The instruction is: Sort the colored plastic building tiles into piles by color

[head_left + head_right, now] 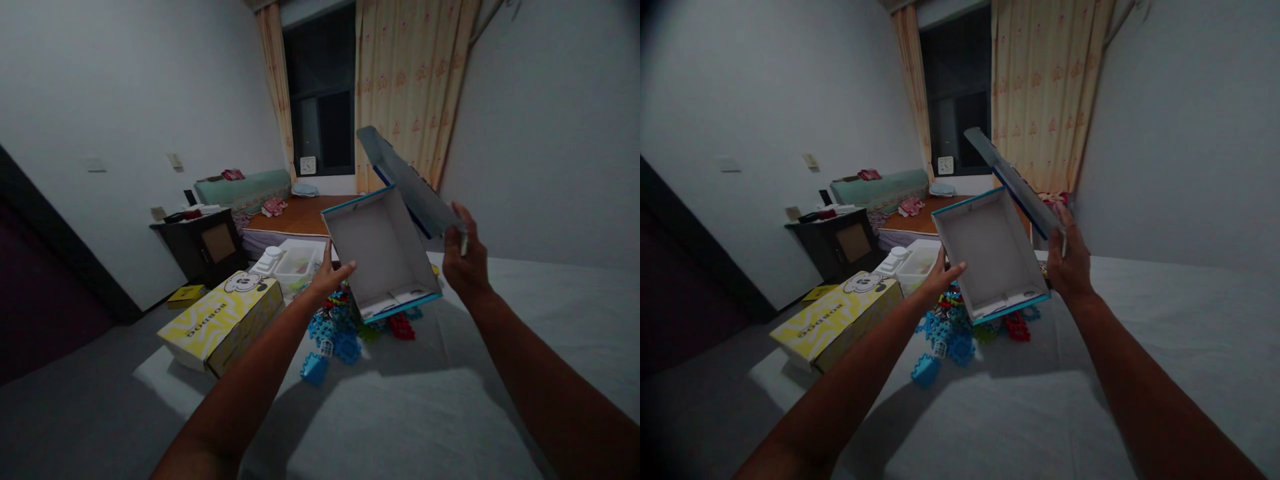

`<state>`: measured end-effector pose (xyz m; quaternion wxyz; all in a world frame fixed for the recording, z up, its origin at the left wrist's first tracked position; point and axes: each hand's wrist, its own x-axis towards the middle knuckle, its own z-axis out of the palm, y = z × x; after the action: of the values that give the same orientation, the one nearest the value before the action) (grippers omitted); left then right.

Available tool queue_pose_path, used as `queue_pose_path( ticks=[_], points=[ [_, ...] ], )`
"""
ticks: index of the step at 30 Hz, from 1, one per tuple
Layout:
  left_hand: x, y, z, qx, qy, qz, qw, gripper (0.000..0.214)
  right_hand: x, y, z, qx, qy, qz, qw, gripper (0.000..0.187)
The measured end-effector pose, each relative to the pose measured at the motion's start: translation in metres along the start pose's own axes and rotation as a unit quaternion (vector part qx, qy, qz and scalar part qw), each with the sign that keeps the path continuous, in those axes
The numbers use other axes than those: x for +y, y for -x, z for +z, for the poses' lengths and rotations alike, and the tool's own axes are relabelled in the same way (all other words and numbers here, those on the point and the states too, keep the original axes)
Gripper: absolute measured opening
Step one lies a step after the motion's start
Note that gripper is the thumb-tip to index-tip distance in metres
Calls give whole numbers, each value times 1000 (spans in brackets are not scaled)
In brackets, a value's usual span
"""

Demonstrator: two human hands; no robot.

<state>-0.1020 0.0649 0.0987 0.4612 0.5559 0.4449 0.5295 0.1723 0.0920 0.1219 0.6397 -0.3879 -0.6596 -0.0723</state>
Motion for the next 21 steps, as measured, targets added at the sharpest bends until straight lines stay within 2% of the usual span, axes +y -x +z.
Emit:
queue_pose_path(
  ticks=[2, 5, 8, 10, 15, 21],
  points=[
    [-2, 0, 5, 4, 43, -66, 997, 95, -4, 0, -16, -31, 50, -79, 995, 53],
    [-12, -4, 8, 7, 82, -135, 987, 80, -13, 14, -28, -139, 125, -177, 966, 54],
    [-23, -7, 15, 0, 102, -176, 979, 79, -21, 36, -23, -243, 173, -215, 930, 54],
    [-29, -6, 22, -10, 120, -193, 974, 80, -26, 49, -15, -283, 201, -228, 909, 54],
    [-33, -2, 34, -32, 142, -204, 968, 79, -37, 62, -8, -334, 214, -260, 880, 57],
    [-34, -2, 28, -13, 147, -212, 966, 84, -48, 59, -13, -364, 206, -259, 871, 64]
  ],
)
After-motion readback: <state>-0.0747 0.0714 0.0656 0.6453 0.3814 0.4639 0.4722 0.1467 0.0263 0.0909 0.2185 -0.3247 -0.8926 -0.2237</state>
